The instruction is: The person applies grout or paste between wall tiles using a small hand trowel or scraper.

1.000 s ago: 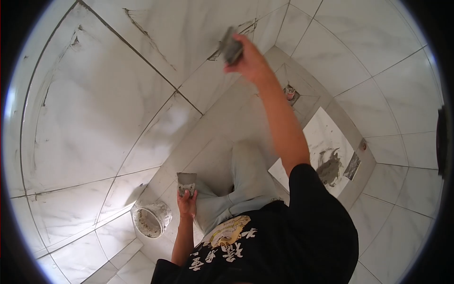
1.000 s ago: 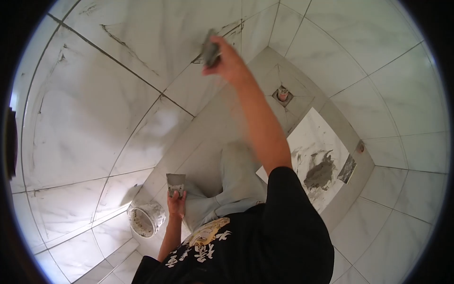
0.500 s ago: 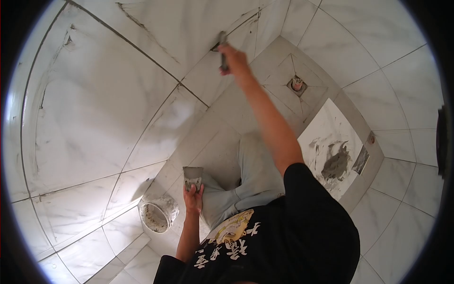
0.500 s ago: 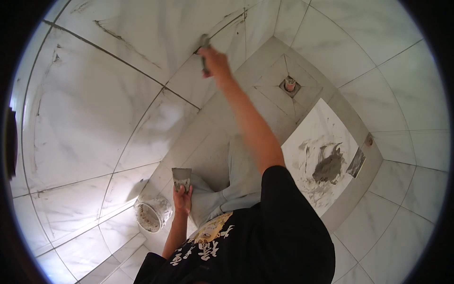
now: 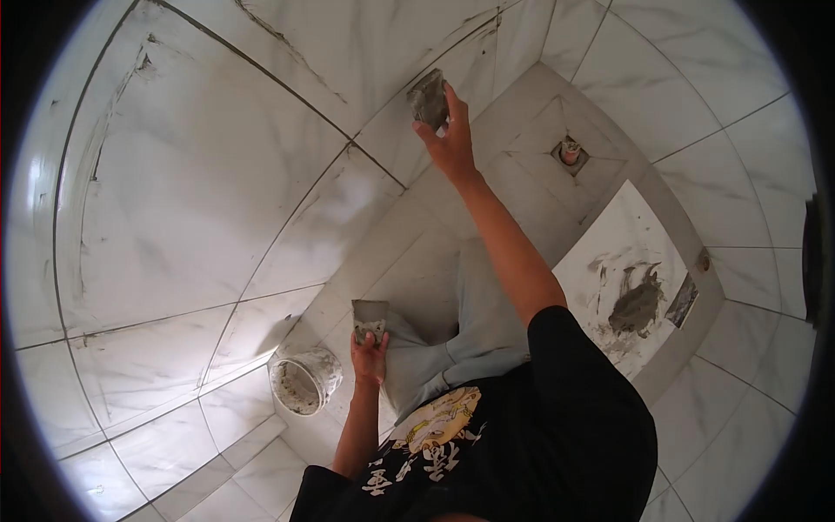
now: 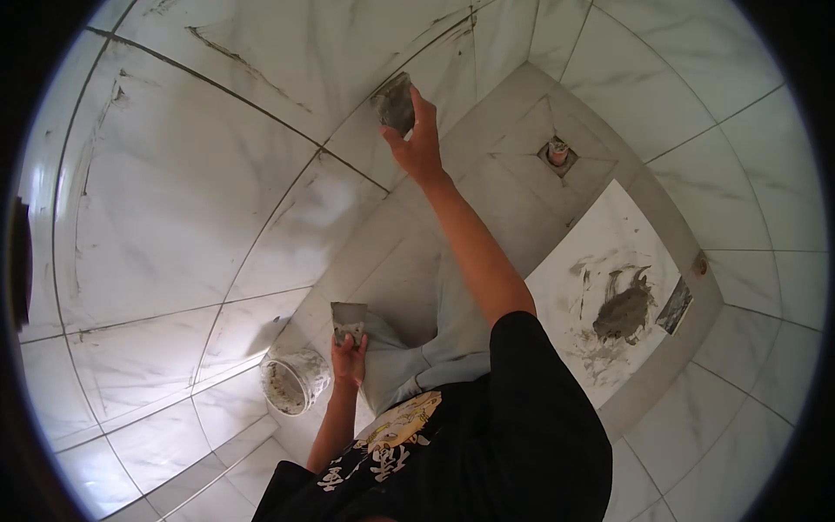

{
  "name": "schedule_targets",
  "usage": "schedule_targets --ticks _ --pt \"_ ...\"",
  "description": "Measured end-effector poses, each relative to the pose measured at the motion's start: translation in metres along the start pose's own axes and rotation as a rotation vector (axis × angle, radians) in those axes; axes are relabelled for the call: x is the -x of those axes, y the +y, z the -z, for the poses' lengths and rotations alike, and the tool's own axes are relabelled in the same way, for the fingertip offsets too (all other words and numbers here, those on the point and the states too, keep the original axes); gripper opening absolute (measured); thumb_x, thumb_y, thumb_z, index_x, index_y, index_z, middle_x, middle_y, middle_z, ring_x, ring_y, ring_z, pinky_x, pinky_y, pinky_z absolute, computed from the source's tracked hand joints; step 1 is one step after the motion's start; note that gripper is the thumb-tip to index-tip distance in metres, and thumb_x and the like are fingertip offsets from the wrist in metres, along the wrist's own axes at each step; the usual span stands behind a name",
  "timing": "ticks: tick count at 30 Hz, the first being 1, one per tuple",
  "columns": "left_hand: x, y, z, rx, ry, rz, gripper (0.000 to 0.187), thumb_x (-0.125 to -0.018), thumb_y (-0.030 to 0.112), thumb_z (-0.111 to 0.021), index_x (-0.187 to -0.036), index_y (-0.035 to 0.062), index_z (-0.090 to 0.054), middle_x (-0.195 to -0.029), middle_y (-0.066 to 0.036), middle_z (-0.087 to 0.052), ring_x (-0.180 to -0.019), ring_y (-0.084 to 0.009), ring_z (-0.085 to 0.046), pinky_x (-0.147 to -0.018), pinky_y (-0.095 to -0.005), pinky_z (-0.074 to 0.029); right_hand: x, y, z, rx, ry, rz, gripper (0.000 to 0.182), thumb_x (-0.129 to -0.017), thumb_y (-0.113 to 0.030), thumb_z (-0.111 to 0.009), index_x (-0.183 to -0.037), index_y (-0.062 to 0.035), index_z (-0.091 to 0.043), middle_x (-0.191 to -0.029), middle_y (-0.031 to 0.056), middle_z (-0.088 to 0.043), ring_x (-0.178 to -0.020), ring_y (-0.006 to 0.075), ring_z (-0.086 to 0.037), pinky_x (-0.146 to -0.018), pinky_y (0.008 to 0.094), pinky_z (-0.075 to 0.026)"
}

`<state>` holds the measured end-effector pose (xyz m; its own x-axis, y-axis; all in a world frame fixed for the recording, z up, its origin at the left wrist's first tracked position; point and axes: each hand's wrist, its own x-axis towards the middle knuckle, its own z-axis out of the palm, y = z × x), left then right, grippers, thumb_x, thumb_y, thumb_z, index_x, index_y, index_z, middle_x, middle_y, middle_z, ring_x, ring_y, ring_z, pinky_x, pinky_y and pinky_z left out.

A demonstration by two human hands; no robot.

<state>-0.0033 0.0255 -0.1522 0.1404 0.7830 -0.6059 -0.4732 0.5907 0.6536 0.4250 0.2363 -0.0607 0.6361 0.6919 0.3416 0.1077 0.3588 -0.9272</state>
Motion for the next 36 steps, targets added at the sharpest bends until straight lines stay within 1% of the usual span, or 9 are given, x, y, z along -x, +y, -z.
schedule_targets --ticks 6,8,12,14,17,24,26,28,36 --pt "0.002 0.003 -0.005 -0.002 0.01 0.005 0.033 -0.097 0.001 -0.057 -0.127 0.0134 -0.051 -0.121 -0.004 -0.062 -0.111 -0.0212 -0.061 -0.101 -0.0479 -0.05 -0.002 0.054 -0.026 0.429 0.041 0.33 0.081 -0.08 -0.013 -0.079 -0.147 -0.0031 -0.034 -0.133 0.0157 -0.04 -0.126 0.0243 -0.045 -0.101 0.0381 -0.046" --pt "0.001 0.005 -0.004 -0.024 0.008 0.01 0.033 -0.097 0.001 -0.057 -0.127 0.0136 -0.051 -0.121 -0.004 -0.062 -0.111 -0.0209 -0.061 -0.101 -0.0479 -0.05 0.017 0.056 -0.018 0.428 -0.078 0.176 0.077 -0.078 -0.017 -0.078 -0.144 -0.0032 -0.04 -0.124 0.0194 -0.048 -0.121 0.0333 -0.047 -0.102 0.0422 -0.041" --pt "0.0 0.006 -0.013 0.01 0.02 0.031 0.035 -0.095 0.002 -0.06 -0.127 0.0139 -0.052 -0.119 -0.004 -0.063 -0.11 -0.0205 -0.062 -0.1 -0.0478 -0.05 0.002 0.027 0.016 0.254 -0.093 -0.216 0.065 -0.084 -0.026 -0.074 -0.138 -0.0027 -0.046 -0.112 0.0177 -0.054 -0.104 0.0325 -0.057 -0.091 0.0429 -0.051" --pt "0.004 0.005 -0.014 0.018 0.018 0.024 0.035 -0.095 0.002 -0.061 -0.126 0.0141 -0.053 -0.118 -0.003 -0.064 -0.108 -0.0206 -0.063 -0.099 -0.0478 -0.051 -0.036 -0.017 0.029 -0.263 0.065 -0.642 0.048 -0.089 -0.037 -0.067 -0.119 -0.0023 -0.055 -0.092 0.0132 -0.06 -0.07 0.0291 -0.064 -0.071 0.0428 -0.059" --pt "0.003 0.006 -0.012 0.024 -0.014 0.0 0.035 -0.094 0.003 -0.063 -0.126 0.0141 -0.053 -0.116 -0.003 -0.065 -0.107 -0.0207 -0.063 -0.098 -0.0476 -0.051 -0.075 -0.041 0.027 -0.436 -0.023 -0.781 0.044 -0.09 -0.04 -0.062 -0.115 -0.0045 -0.054 -0.086 0.0134 -0.06 -0.065 0.0282 -0.064 -0.065 0.0457 -0.061" --pt "0.006 0.005 -0.017 0.032 -0.018 -0.011 0.035 -0.094 0.004 -0.064 -0.126 0.0129 -0.053 -0.116 -0.004 -0.064 -0.108 -0.0209 -0.063 -0.098 -0.0473 -0.052 -0.01 -0.082 -0.053 -0.302 -0.025 -0.701 0.047 -0.09 -0.039 -0.062 -0.117 -0.003 -0.046 -0.091 0.0155 -0.059 -0.062 0.0318 -0.064 -0.065 0.0494 -0.061" --pt "0.002 0.004 -0.011 0.024 -0.028 -0.007 0.035 -0.093 0.003 -0.063 -0.126 0.013 -0.053 -0.117 -0.004 -0.064 -0.108 -0.0209 -0.063 -0.098 -0.0476 -0.052 0.011 -0.087 -0.057 -0.364 -0.235 -0.788 0.051 -0.091 -0.039 -0.063 -0.119 -0.0017 -0.044 -0.096 0.0174 -0.058 -0.069 0.0344 -0.065 -0.072 0.054 -0.06" --pt "0.004 0.004 -0.007 0.026 -0.038 -0.007 0.036 -0.093 0.002 -0.063 -0.126 0.013 -0.053 -0.117 -0.004 -0.064 -0.109 -0.021 -0.062 -0.098 -0.0479 -0.052 0.018 -0.088 -0.037 -0.519 -0.203 -0.891 0.05 -0.091 -0.039 -0.063 -0.118 -0.0013 -0.044 -0.098 0.0183 -0.057 -0.073 0.0358 -0.065 -0.075 0.0553 -0.06" --pt "0.001 0.0 -0.003 0.103 -0.066 -0.014 0.04 -0.095 0.002 -0.06 -0.132 0.0125 -0.048 -0.122 -0.003 -0.061 -0.114 -0.0214 -0.06 -0.102 -0.0479 -0.049 -0.052 -0.091 -0.048 -0.818 -0.051 -1.098 0.055 -0.096 -0.041 -0.056 -0.125 0.0018 -0.039 -0.106 0.0241 -0.055 -0.084 0.0413 -0.059 -0.086 0.0611 -0.055"
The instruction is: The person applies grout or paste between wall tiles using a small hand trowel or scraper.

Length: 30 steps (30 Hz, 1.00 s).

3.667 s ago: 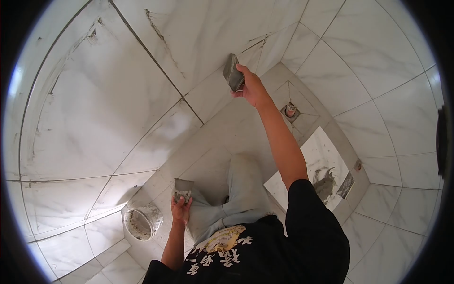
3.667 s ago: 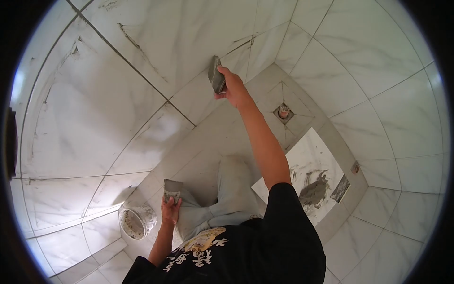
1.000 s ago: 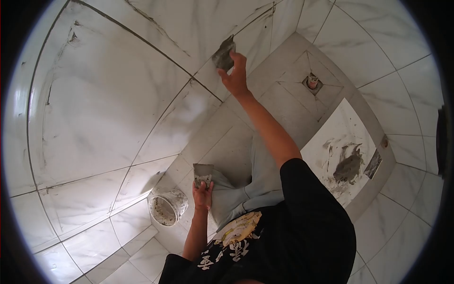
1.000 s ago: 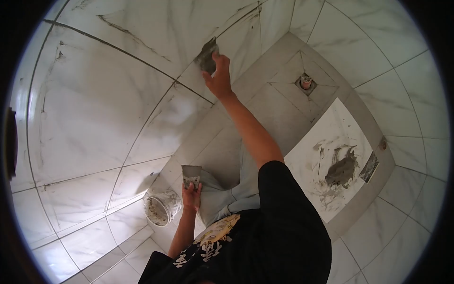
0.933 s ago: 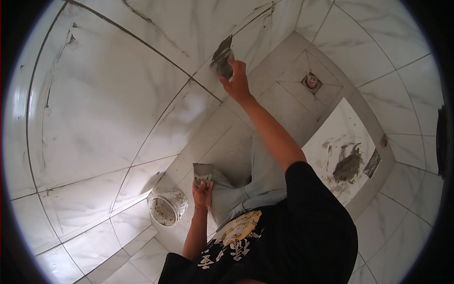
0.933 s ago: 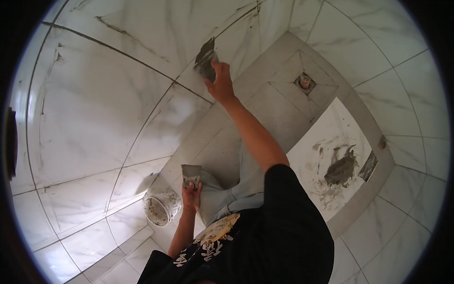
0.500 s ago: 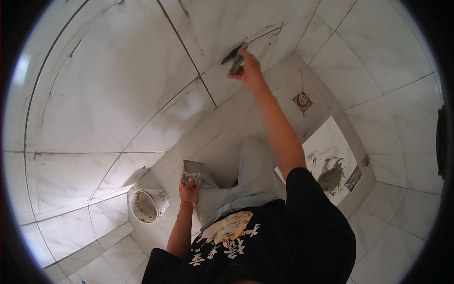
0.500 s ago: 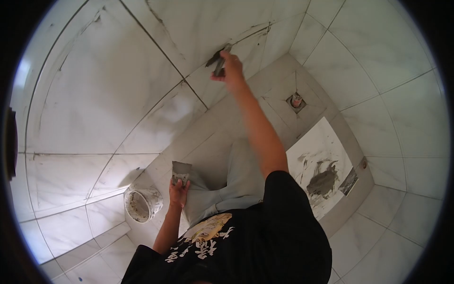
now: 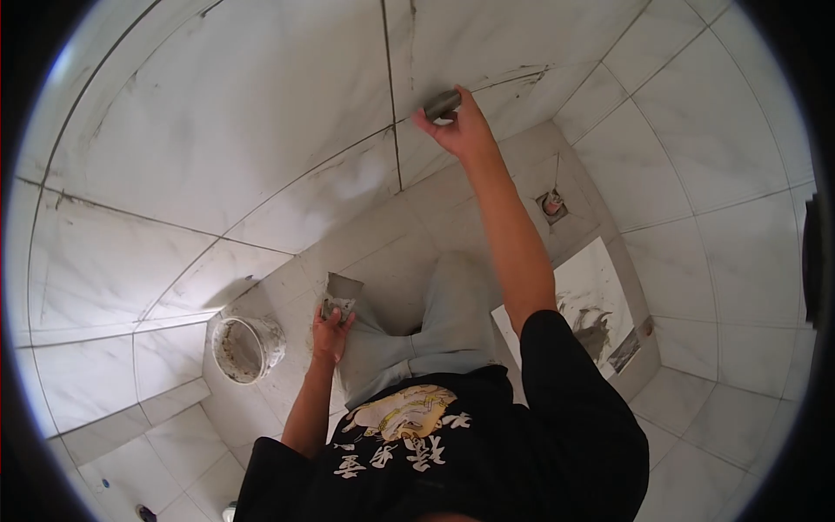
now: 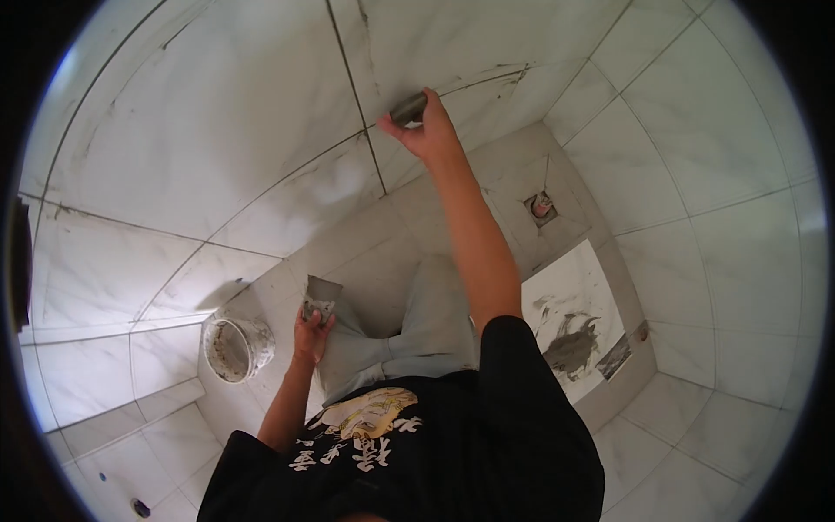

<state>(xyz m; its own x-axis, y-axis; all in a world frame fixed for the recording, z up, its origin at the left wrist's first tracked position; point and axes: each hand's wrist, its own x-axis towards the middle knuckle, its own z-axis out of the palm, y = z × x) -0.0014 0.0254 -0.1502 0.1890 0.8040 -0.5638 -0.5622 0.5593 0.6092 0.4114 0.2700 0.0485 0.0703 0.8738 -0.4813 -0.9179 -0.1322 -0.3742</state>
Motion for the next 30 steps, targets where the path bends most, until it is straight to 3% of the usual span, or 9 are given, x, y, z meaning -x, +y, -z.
schedule_targets --ticks 2,6,8,11,16,20,24,26,30 --pt "0.002 0.001 -0.001 -0.002 0.006 -0.003 0.041 -0.095 0.002 -0.06 -0.132 0.0124 -0.047 -0.122 -0.004 -0.061 -0.114 -0.0216 -0.059 -0.102 -0.048 -0.048 0.007 0.001 -0.026 0.043 -0.036 0.162 0.052 -0.095 -0.041 -0.057 -0.122 0.0014 -0.042 -0.105 0.024 -0.055 -0.086 0.0404 -0.058 -0.089 0.0602 -0.054" --pt "0.005 0.004 -0.01 0.043 0.031 -0.018 0.035 -0.094 0.002 -0.062 -0.126 0.01 -0.052 -0.115 -0.005 -0.063 -0.107 -0.0216 -0.062 -0.099 -0.0473 -0.052 0.047 -0.035 0.011 0.106 -0.254 0.105 0.048 -0.094 -0.04 -0.06 -0.118 0.0002 -0.046 -0.101 0.0204 -0.055 -0.084 0.0383 -0.058 -0.087 0.0563 -0.056" --pt "0.007 0.007 -0.015 0.045 0.046 -0.019 0.035 -0.094 0.002 -0.062 -0.126 0.01 -0.052 -0.115 -0.005 -0.063 -0.107 -0.0212 -0.062 -0.099 -0.0476 -0.051 0.032 -0.057 0.043 0.303 0.031 0.314 0.046 -0.091 -0.039 -0.064 -0.116 -0.0024 -0.049 -0.098 0.0162 -0.056 -0.084 0.0352 -0.059 -0.081 0.0505 -0.058" --pt "0.009 0.008 -0.013 0.035 0.046 -0.011 0.035 -0.094 0.001 -0.061 -0.127 0.0102 -0.051 -0.116 -0.005 -0.063 -0.108 -0.0207 -0.062 -0.1 -0.0481 -0.051 0.002 -0.067 0.073 0.418 0.235 0.347 0.041 -0.089 -0.038 -0.065 -0.11 -0.0052 -0.053 -0.093 0.0122 -0.058 -0.075 0.0297 -0.06 -0.072 0.0458 -0.059" --pt "0.004 0.003 -0.006 0.056 0.028 -0.02 0.035 -0.095 0.001 -0.06 -0.128 0.0107 -0.05 -0.117 -0.005 -0.062 -0.108 -0.0205 -0.061 -0.099 -0.0483 -0.051 -0.008 0.0 0.058 0.51 0.182 0.39 0.032 -0.088 -0.038 -0.068 -0.096 -0.0075 -0.061 -0.075 0.0062 -0.056 -0.066 0.0247 -0.061 -0.067 0.0412 -0.059" --pt "0.004 0.005 -0.011 0.026 0.04 -0.009 0.036 -0.095 0.001 -0.06 -0.128 0.0109 -0.05 -0.117 -0.006 -0.062 -0.109 -0.0213 -0.061 -0.099 -0.0487 -0.051 0.016 0.077 0.027 0.715 0.107 0.528 0.045 -0.088 -0.04 -0.067 -0.112 -0.0022 -0.064 -0.076 0.0042 -0.056 -0.056 0.0187 -0.059 -0.054 0.0342 -0.057" --pt "0.002 0.004 -0.012 0.004 0.027 0.003 0.038 -0.095 0.001 -0.06 -0.131 0.0105 -0.048 -0.12 -0.006 -0.061 -0.112 -0.0218 -0.061 -0.101 -0.0484 -0.05 0.038 0.108 0.021 0.772 0.056 0.435 0.052 -0.089 -0.042 -0.066 -0.121 -0.0011 -0.061 -0.077 0.0048 -0.056 -0.059 0.0191 -0.06 -0.059 0.0381 -0.059" --pt "0.004 0.004 -0.014 0.004 0.016 -0.002 0.039 -0.095 0.001 -0.06 -0.131 0.0102 -0.048 -0.12 -0.006 -0.061 -0.112 -0.022 -0.06 -0.102 -0.0482 -0.05 0.049 0.105 0.023 0.628 -0.085 0.206 0.051 -0.09 -0.042 -0.066 -0.121 -0.0012 -0.059 -0.079 0.0055 -0.058 -0.062 0.0212 -0.061 -0.065 0.0405 -0.06" --pt "0.007 0.005 -0.013 0.029 0.022 -0.016 0.039 -0.095 0.001 -0.06 -0.132 0.0096 -0.048 -0.122 -0.006 -0.061 -0.113 -0.0227 -0.06 -0.102 -0.048 -0.05 0.048 0.086 0.035 0.269 -0.035 0.046 0.049 -0.093 -0.039 -0.064 -0.122 -0.0003 -0.054 -0.093 0.0112 -0.06 -0.076 0.0276 -0.063 -0.073 0.0448 -0.06"
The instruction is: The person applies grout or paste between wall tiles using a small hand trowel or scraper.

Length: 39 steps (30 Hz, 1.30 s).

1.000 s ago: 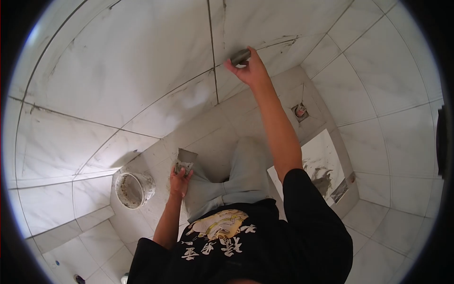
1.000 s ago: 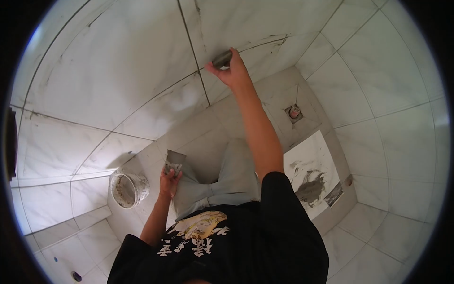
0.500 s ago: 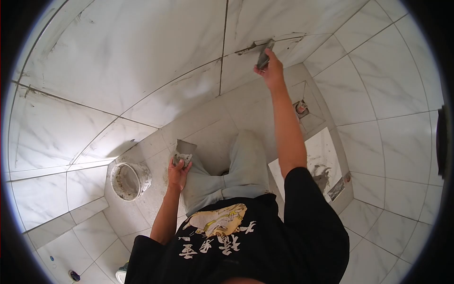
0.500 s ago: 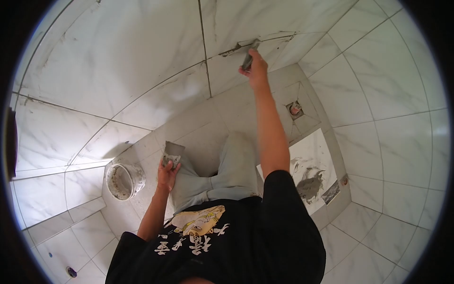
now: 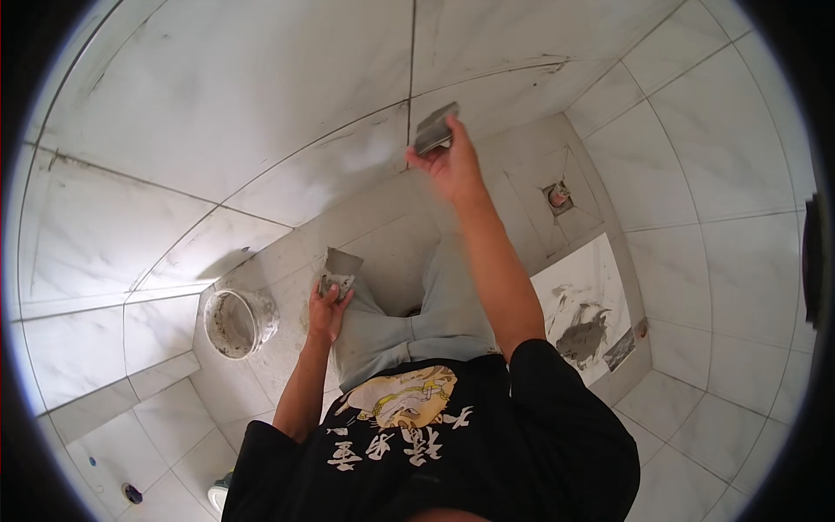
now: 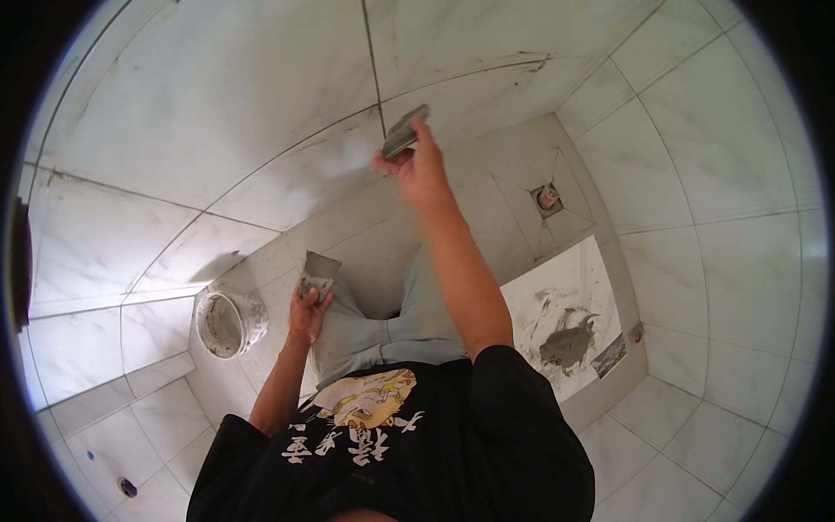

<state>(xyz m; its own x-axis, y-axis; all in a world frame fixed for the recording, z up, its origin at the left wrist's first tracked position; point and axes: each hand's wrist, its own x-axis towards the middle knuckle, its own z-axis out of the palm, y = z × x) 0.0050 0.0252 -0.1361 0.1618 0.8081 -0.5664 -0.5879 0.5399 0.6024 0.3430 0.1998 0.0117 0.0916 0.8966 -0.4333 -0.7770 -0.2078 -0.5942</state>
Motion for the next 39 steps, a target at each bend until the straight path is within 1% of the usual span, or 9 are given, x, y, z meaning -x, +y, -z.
schedule_targets --ticks 4,11,16,24,27,29,33,35,39 --pt "-0.002 -0.002 0.004 0.025 0.01 -0.012 0.039 -0.095 0.001 -0.06 -0.131 0.0093 -0.049 -0.122 -0.006 -0.061 -0.113 -0.023 -0.06 -0.101 -0.0481 -0.05 -0.027 -0.029 -0.034 -0.26 0.024 0.024 0.044 -0.097 -0.035 -0.058 -0.116 0.0014 -0.044 -0.116 0.02 -0.049 -0.104 0.0369 -0.053 -0.087 0.0544 -0.057" --pt "0.002 0.0 0.004 0.036 0.001 -0.03 0.036 -0.095 0.002 -0.06 -0.129 0.009 -0.049 -0.122 -0.007 -0.061 -0.112 -0.0236 -0.061 -0.1 -0.0489 -0.051 -0.011 -0.067 -0.008 -0.282 -0.179 0.098 0.04 -0.094 -0.034 -0.063 -0.112 -0.0015 -0.051 -0.106 0.0176 -0.054 -0.094 0.0343 -0.058 -0.08 0.0479 -0.059" --pt "0.003 0.0 0.003 0.039 -0.021 -0.029 0.037 -0.095 0.003 -0.06 -0.13 0.009 -0.049 -0.122 -0.007 -0.061 -0.113 -0.0238 -0.061 -0.101 -0.0501 -0.05 -0.044 -0.076 0.039 0.277 0.148 0.299 0.036 -0.088 -0.036 -0.069 -0.11 -0.0116 -0.056 -0.094 0.0079 -0.057 -0.078 0.0256 -0.06 -0.072 0.0427 -0.059" --pt "0.002 -0.002 -0.002 0.0 -0.017 -0.049 0.035 -0.091 0.005 -0.063 -0.125 0.0093 -0.054 -0.116 -0.007 -0.064 -0.107 -0.0246 -0.063 -0.095 -0.0489 -0.053 -0.028 0.059 -0.048 0.41 0.17 0.422 0.054 -0.087 -0.034 -0.07 -0.132 -0.0071 -0.058 -0.084 0.0019 -0.055 -0.072 0.0139 -0.057 -0.055 0.033 -0.059" --pt "0.004 0.0 -0.008 -0.04 0.009 -0.03 0.034 -0.091 0.007 -0.06 -0.125 0.0079 -0.054 -0.114 -0.007 -0.064 -0.103 -0.0236 -0.065 -0.09 -0.0453 -0.056 -0.001 0.073 -0.053 0.458 0.099 0.359 0.059 -0.088 -0.034 -0.071 -0.136 -0.0037 -0.056 -0.088 0.0023 -0.058 -0.075 0.0139 -0.059 -0.057 0.0324 -0.059" --pt "0.005 0.002 -0.012 -0.073 0.014 -0.043 0.032 -0.092 0.009 -0.058 -0.124 0.0063 -0.054 -0.114 -0.007 -0.065 -0.102 -0.0235 -0.066 -0.088 -0.0429 -0.057 0.016 0.061 -0.045 0.561 -0.311 -0.038 0.06 -0.089 -0.032 -0.072 -0.137 -0.0003 -0.055 -0.089 0.0025 -0.058 -0.074 0.0132 -0.058 -0.06 0.0307 -0.057" --pt "0.015 0.033 -0.048 0.056 -0.041 -0.018 0.027 -0.095 0.015 -0.054 -0.119 0.0022 -0.057 -0.114 -0.009 -0.067 -0.101 -0.024 -0.068 -0.081 -0.0368 -0.059 0.05 0.029 -0.02 0.754 -0.603 0.052 0.057 -0.089 -0.027 -0.074 -0.139 -0.0052 -0.056 -0.093 0.0019 -0.059 -0.08 0.0149 -0.06 -0.073 0.0321 -0.056" --pt "0.022 0.058 -0.073 0.066 -0.116 0.016 0.027 -0.096 0.016 -0.054 -0.119 0.002 -0.057 -0.115 -0.009 -0.068 -0.101 -0.024 -0.068 -0.079 -0.0359 -0.06 0.079 0.007 -0.013 1.188 -0.853 0.375 0.054 -0.085 -0.018 -0.076 -0.137 -0.014 -0.06 -0.108 0.0042 -0.059 -0.095 0.0192 -0.06 -0.086 0.0337 -0.051" --pt "0.037 0.097 -0.138 -0.058 -0.221 -0.021 0.029 -0.097 0.017 -0.055 -0.122 0.0024 -0.058 -0.113 -0.008 -0.069 -0.098 -0.0225 -0.07 -0.073 -0.0343 -0.061 0.122 -0.03 -0.001 1.466 -0.89 0.423 0.054 -0.078 -0.02 -0.078 -0.13 -0.021 -0.066 -0.123 0.0108 -0.054 -0.112 0.0289 -0.056 -0.095 0.0371 -0.047"
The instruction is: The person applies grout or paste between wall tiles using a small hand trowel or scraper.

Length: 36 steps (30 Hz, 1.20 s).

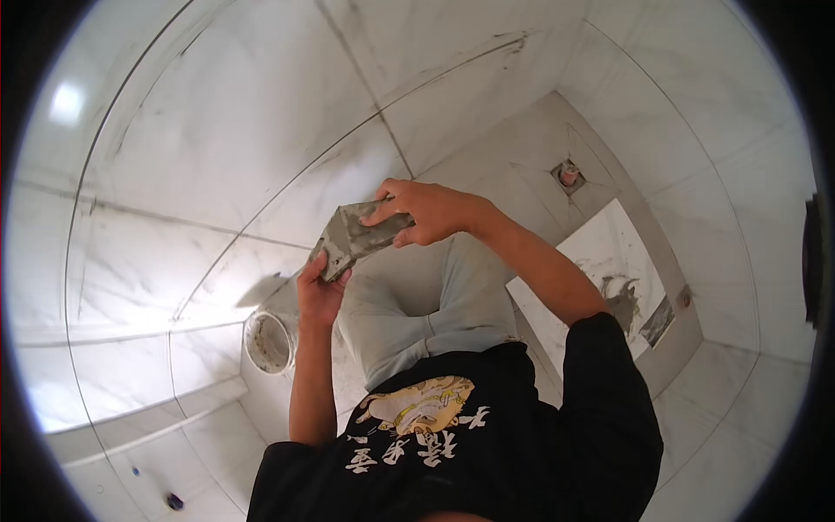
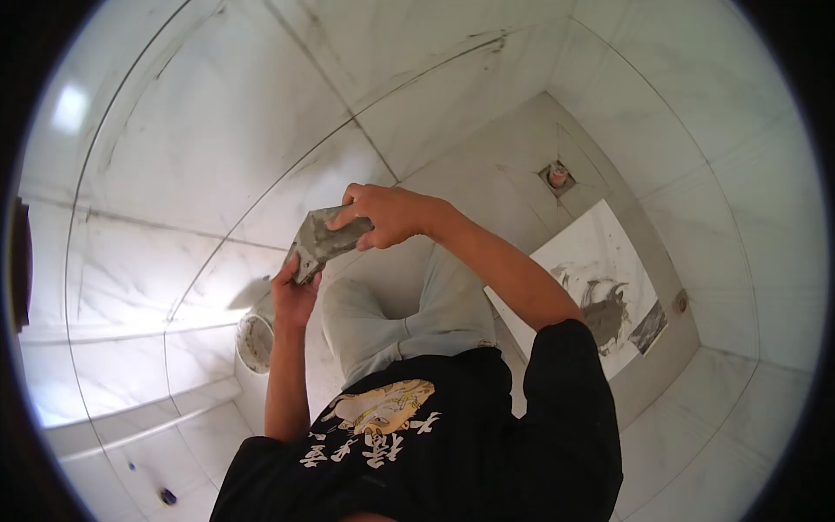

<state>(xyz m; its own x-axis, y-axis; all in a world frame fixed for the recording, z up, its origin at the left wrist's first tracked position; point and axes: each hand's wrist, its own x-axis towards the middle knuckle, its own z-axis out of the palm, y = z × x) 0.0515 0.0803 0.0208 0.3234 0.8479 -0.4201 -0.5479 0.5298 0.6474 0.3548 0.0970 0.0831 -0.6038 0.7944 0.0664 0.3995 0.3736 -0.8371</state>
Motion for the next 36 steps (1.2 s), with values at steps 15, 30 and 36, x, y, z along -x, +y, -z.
schedule_targets --ticks 15,30,36 --pt "0.001 -0.091 0.147 0.117 0.182 0.326 0.03 -0.096 0.017 -0.059 -0.125 0.0098 -0.061 -0.124 -0.005 -0.067 -0.112 -0.0233 -0.064 -0.093 -0.0426 -0.055 0.072 0.242 0.206 -0.752 1.347 -0.366 0.042 -0.092 -0.046 -0.061 -0.111 -0.0083 -0.066 -0.076 -0.0009 -0.052 -0.067 0.0117 -0.056 -0.061 0.0295 -0.053" --pt "-0.006 -0.106 0.15 0.076 0.29 0.36 0.032 -0.093 0.01 -0.063 -0.124 0.0144 -0.059 -0.125 0.0 -0.064 -0.117 -0.0195 -0.059 -0.101 -0.047 -0.048 -0.009 0.232 0.189 -0.351 1.401 -0.427 0.068 -0.087 -0.051 -0.065 -0.131 0.0005 -0.062 -0.096 0.0128 -0.069 -0.075 0.0178 -0.062 -0.068 0.0325 -0.051" --pt "-0.008 -0.107 0.139 0.024 0.328 0.368 0.033 -0.092 0.01 -0.064 -0.124 0.0143 -0.059 -0.126 0.001 -0.064 -0.117 -0.0189 -0.059 -0.102 -0.0475 -0.047 -0.041 0.189 0.094 -0.076 1.238 -0.56 0.07 -0.09 -0.054 -0.06 -0.139 -0.0042 -0.055 -0.098 0.0204 -0.069 -0.079 0.0244 -0.064 -0.077 0.0386 -0.052"
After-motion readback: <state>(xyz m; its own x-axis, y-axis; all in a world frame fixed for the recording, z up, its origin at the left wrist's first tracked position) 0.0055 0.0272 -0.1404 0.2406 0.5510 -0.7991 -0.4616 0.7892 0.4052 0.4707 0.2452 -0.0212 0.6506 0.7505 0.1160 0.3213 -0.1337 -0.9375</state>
